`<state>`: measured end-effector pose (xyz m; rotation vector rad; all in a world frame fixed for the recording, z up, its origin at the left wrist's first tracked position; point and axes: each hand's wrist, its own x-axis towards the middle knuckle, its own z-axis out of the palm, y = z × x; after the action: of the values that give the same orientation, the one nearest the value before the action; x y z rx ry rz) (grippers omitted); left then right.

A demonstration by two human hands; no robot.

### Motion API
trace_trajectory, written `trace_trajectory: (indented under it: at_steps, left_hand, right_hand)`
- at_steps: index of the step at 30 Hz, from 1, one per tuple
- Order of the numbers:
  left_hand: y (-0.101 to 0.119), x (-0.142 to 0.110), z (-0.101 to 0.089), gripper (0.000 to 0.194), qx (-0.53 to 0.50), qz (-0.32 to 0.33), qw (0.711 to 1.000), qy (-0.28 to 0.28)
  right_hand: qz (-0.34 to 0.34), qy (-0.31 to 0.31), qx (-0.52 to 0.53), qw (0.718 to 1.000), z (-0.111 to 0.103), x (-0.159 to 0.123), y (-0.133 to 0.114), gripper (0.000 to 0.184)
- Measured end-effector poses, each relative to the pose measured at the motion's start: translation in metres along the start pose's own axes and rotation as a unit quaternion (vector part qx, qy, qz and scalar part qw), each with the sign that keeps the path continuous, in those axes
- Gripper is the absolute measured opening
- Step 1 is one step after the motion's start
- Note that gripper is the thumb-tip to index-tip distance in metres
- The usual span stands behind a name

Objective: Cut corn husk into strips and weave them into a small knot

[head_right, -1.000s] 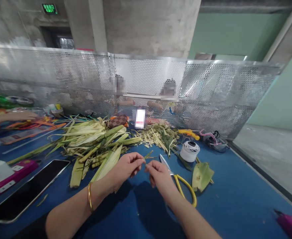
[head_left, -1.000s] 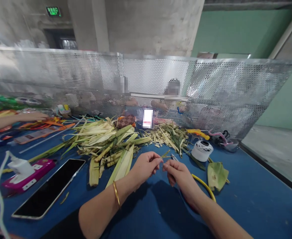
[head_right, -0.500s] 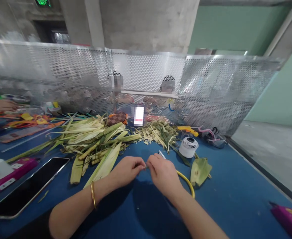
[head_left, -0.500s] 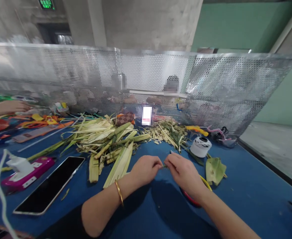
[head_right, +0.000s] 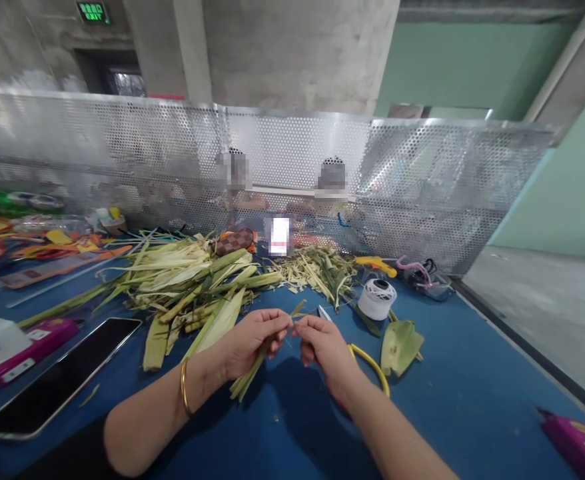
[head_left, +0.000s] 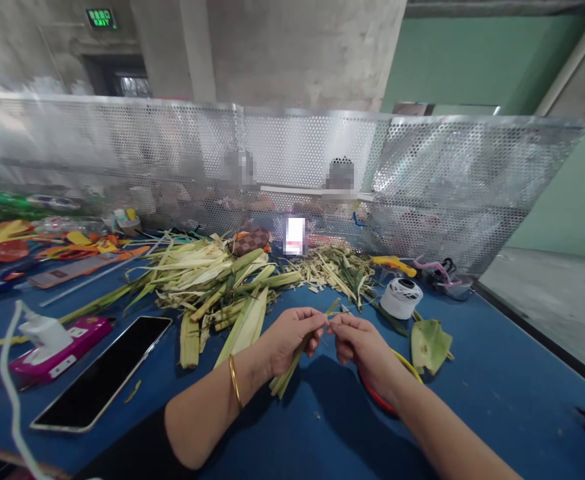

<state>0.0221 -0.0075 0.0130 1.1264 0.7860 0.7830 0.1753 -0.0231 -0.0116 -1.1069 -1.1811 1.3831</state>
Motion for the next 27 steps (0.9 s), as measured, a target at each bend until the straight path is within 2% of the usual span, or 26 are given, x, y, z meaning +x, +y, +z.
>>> trace_trajectory:
  at_steps: [3, 6, 10, 13, 15, 17, 19, 22, 24, 27]
  left_hand:
    - [-0.007, 0.004, 0.0, 0.019, 0.005, 0.006, 0.999, 0.044]
    - [-0.013, 0.006, -0.001, 0.015, 0.021, 0.012, 0.997, 0.079]
    - [-0.018, 0.007, 0.001, 0.013, 0.031, 0.017, 0.994, 0.101]
    - [-0.018, 0.008, 0.002, 0.011, -0.006, -0.007, 0.994, 0.109]
    - [-0.015, 0.008, 0.002, 0.008, -0.052, -0.05, 0.991, 0.112]
    - [-0.013, 0.008, 0.002, 0.005, -0.095, -0.088, 0.986, 0.109]
    - [-0.011, 0.008, 0.001, 0.005, -0.125, -0.107, 0.981, 0.104]
    - [-0.011, 0.01, -0.001, 0.005, -0.152, -0.122, 0.976, 0.093]
    - [-0.013, 0.011, -0.002, 0.005, -0.163, -0.126, 0.974, 0.089]
    - [-0.016, 0.014, -0.004, 0.006, -0.183, -0.132, 0.97, 0.091]
  right_hand:
    - [-0.066, 0.057, -0.129, 0.988, 0.007, 0.001, 0.008, 0.027]
    - [-0.136, 0.08, -0.253, 0.955, 0.012, -0.001, 0.012, 0.027]
    - [-0.228, 0.085, -0.364, 0.899, 0.015, -0.004, 0.013, 0.027]
    - [-0.252, 0.079, -0.415, 0.871, 0.013, -0.005, 0.012, 0.026]
    - [-0.236, 0.084, -0.413, 0.875, 0.01, -0.004, 0.009, 0.022]
    - [-0.213, 0.097, -0.383, 0.894, 0.006, -0.003, 0.007, 0.013]
    - [-0.2, 0.102, -0.339, 0.914, 0.005, -0.003, 0.005, 0.015]
    - [-0.191, 0.067, -0.308, 0.929, 0.004, -0.002, 0.005, 0.012]
    - [-0.195, 0.061, -0.329, 0.922, 0.005, -0.002, 0.007, 0.012]
    - [-0.222, 0.089, -0.376, 0.895, 0.007, -0.001, 0.009, 0.016]
